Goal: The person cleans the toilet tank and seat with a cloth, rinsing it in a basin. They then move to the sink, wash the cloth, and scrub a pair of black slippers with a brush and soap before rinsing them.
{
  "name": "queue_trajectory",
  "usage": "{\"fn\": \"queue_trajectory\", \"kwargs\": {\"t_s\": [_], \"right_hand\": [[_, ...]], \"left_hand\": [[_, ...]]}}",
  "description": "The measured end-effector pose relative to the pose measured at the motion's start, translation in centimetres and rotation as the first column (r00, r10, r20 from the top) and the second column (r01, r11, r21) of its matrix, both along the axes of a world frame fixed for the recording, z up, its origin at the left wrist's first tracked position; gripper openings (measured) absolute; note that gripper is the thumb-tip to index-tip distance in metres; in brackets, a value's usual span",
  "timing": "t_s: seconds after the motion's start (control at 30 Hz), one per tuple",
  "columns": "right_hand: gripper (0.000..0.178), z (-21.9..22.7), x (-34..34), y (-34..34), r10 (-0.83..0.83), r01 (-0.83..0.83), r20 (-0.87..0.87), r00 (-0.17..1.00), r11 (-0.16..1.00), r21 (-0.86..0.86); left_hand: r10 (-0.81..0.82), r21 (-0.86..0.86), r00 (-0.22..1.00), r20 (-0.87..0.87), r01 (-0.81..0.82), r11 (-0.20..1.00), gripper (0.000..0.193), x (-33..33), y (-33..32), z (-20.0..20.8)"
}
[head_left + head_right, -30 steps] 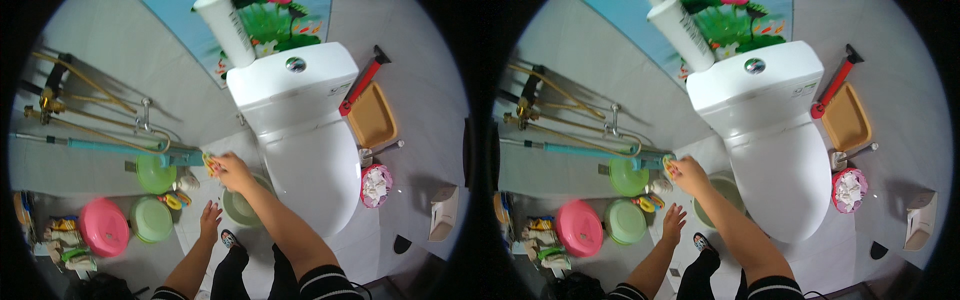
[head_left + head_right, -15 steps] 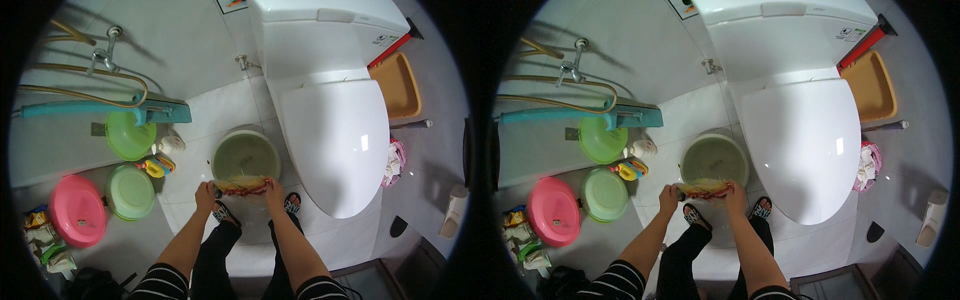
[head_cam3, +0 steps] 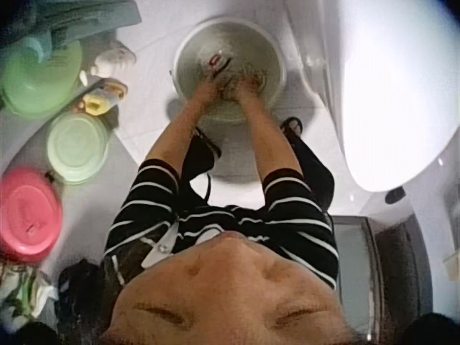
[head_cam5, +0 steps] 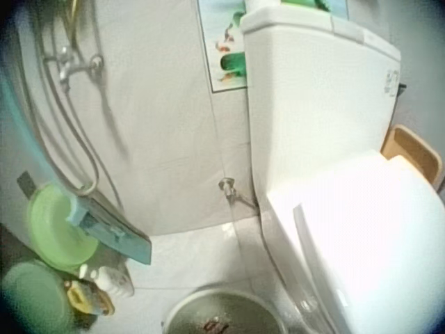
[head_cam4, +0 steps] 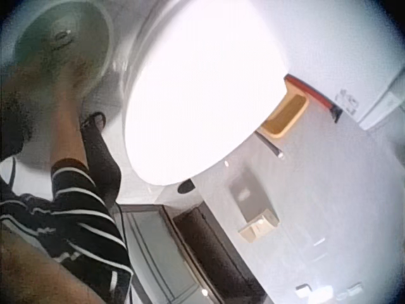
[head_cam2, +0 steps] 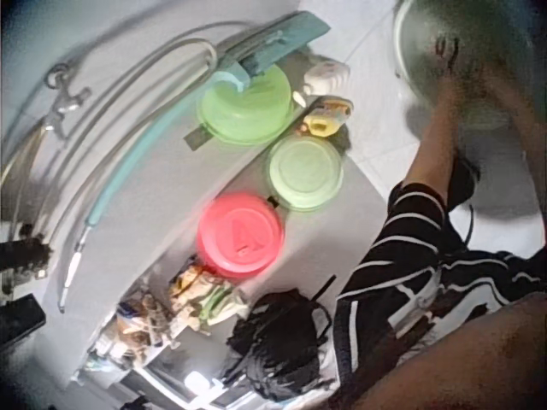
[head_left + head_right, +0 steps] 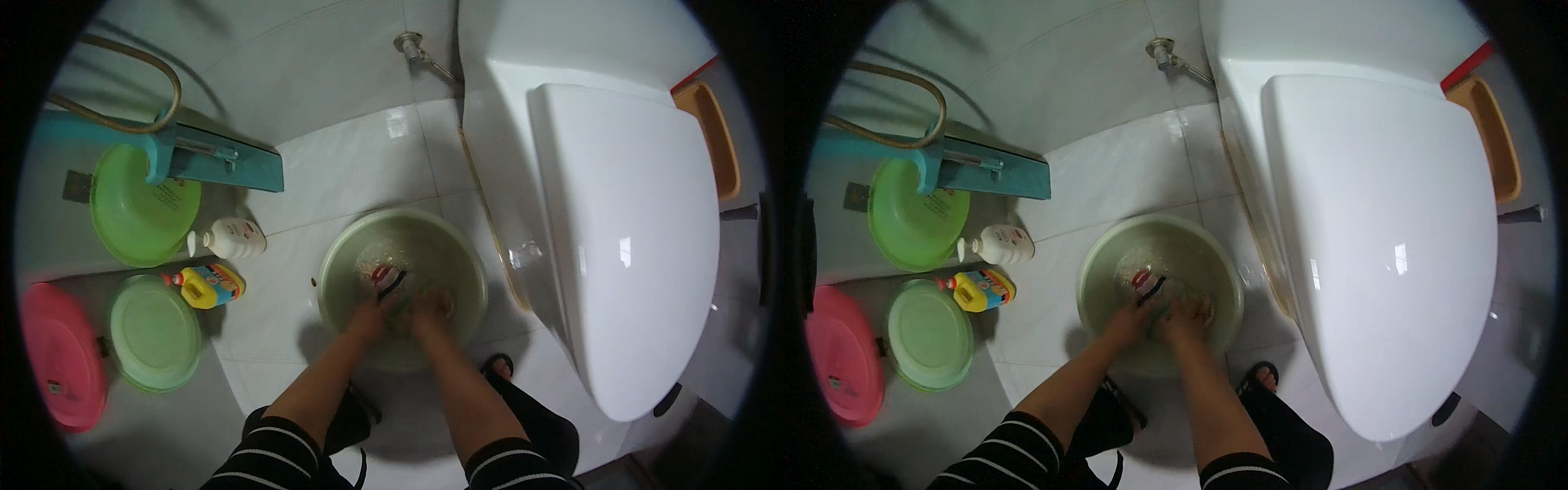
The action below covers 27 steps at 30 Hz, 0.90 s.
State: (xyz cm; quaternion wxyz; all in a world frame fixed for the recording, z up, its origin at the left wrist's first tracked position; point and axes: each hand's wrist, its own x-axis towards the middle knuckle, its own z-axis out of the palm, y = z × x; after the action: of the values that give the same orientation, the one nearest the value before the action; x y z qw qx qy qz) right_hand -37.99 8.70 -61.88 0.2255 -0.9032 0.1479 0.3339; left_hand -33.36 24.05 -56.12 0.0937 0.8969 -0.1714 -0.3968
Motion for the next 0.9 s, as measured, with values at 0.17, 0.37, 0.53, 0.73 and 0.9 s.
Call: {"fn": "queue_trajectory", "kwargs": {"t_s": [0.17,0.37,0.53,0.73,0.9], "right_hand": [[0.06,3.4,4.7,5.1,-0.021,0.044,0.168,0.986,0.99,-0.135],[0.044,-3.6,8.6,-0.7,0.307,-0.23,0.518,0.798,0.951,-0.208],[0.034,-2.4,6.9,3.7,-0.166,0.155,0.553,0.816,0.986,0.066],[0.023,8.1,5.3,6.3,-0.111,-0.309,0.717,0.689,0.849,0.428],[0.02,4.2,5.0,6.3,-0.219,-0.238,0.778,0.589,0.873,0.426]], "left_hand": [[0.025,0.104,0.953,0.301,-0.059,0.993,0.06,1.7,1.1,-6.7],[0.339,-0.242,0.801,0.493,-0.249,0.938,0.054,2.7,0.3,-9.2],[0.909,-0.512,-0.249,-0.334,-0.762,-0.397,0.052,2.8,-1.0,-12.3],[0.07,0.027,-0.065,-0.995,-0.896,-0.444,0.059,6.3,1.3,-3.5],[0.202,0.041,-0.181,-0.963,-0.833,-0.552,0.049,5.6,0.4,-4.3]]}}
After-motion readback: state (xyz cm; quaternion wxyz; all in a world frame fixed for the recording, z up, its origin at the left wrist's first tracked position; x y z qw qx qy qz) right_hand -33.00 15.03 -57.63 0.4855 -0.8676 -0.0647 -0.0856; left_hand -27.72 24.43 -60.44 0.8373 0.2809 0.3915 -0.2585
